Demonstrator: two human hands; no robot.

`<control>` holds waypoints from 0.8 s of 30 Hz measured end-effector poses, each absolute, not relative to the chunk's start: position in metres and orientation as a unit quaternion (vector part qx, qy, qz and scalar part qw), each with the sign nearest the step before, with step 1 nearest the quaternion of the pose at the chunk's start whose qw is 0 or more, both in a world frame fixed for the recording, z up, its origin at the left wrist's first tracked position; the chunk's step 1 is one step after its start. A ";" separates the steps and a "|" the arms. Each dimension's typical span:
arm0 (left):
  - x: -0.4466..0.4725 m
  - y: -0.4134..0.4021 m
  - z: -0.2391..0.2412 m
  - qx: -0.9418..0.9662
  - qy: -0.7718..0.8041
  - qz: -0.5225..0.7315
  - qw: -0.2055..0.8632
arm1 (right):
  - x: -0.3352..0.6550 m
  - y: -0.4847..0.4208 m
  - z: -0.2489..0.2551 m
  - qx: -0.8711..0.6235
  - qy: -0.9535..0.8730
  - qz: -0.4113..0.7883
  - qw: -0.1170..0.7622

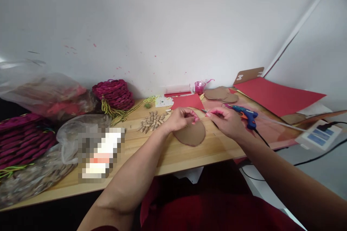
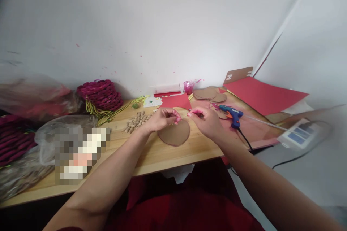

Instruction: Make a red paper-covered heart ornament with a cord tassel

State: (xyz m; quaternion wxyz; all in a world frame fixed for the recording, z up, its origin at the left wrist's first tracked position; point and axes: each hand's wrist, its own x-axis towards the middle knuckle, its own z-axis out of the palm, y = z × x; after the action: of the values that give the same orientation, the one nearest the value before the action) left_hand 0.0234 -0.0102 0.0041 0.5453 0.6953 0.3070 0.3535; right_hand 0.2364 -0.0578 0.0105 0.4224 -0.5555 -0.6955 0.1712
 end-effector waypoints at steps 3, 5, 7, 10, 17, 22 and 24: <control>0.023 -0.010 0.003 0.694 0.311 0.351 0.546 | 0.243 -0.055 0.008 -0.555 -0.670 0.206 0.447; 0.022 -0.008 0.001 0.684 0.315 0.353 0.555 | 0.248 -0.055 0.008 -0.559 -0.634 0.236 0.480; 0.021 -0.005 -0.002 0.668 0.319 0.366 0.564 | 0.253 -0.055 0.009 -0.562 -0.583 0.274 0.518; 0.020 0.000 -0.006 0.654 0.327 0.404 0.549 | 0.261 -0.061 0.012 -0.562 -0.541 0.321 0.536; 0.022 0.004 -0.005 0.548 0.338 0.481 0.595 | 0.285 -0.069 0.003 -0.607 -0.673 0.205 0.371; 0.022 0.003 0.000 0.466 0.351 0.478 0.657 | 0.298 -0.051 -0.007 -0.663 -0.735 0.026 0.139; 0.022 0.003 0.001 0.454 0.354 0.480 0.662 | 0.300 -0.043 -0.006 -0.674 -0.733 0.024 0.083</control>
State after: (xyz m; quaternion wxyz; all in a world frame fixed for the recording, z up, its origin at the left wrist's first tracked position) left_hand 0.0215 0.0033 0.0015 0.6621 0.4544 0.3535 0.4798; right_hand 0.2997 -0.0425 -0.0058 0.0833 -0.6742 -0.7334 0.0240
